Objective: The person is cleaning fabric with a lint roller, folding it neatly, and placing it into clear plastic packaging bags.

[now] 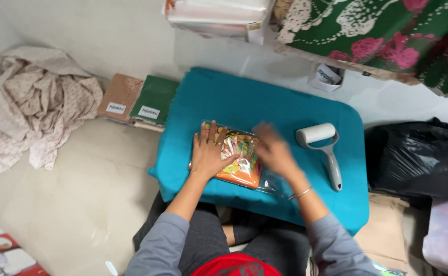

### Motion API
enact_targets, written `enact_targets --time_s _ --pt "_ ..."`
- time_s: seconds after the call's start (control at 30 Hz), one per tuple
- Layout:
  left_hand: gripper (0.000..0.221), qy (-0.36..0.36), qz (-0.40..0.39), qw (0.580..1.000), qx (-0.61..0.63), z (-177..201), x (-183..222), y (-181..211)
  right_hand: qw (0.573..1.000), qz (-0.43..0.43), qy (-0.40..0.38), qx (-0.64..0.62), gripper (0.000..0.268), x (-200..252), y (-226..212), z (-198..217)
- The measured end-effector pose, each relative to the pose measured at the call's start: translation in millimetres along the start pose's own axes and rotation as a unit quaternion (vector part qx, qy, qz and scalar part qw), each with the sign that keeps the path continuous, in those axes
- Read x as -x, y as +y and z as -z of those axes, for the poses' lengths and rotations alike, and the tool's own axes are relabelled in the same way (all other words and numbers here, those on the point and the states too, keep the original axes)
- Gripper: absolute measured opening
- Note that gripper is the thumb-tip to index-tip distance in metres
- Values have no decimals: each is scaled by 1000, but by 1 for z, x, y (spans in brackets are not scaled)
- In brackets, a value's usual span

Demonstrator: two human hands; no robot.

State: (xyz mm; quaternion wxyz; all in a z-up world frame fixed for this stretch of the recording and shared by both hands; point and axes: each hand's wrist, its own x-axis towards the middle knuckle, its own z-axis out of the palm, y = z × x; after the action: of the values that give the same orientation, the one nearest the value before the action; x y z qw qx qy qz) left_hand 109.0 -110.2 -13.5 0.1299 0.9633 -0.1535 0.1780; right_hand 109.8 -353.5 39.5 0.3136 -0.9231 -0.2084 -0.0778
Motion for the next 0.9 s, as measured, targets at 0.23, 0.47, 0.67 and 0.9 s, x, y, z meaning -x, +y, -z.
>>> enact_targets --time_s 0.23,0.47,0.67,0.9 --pt "94 21 -27 999 -14 -16 0 -7 931 -3 291 218 29 -62 148 134" --pt "95 24 -36 999 -26 -19 -3 -9 876 -67 220 423 19 -121 253 144" --pt "95 -12 -28 999 -16 -18 -3 -9 894 -57 246 371 10 -114 241 143" --pt "90 -38 -26 999 -14 -13 -5 -8 926 6 298 232 15 -76 165 159"
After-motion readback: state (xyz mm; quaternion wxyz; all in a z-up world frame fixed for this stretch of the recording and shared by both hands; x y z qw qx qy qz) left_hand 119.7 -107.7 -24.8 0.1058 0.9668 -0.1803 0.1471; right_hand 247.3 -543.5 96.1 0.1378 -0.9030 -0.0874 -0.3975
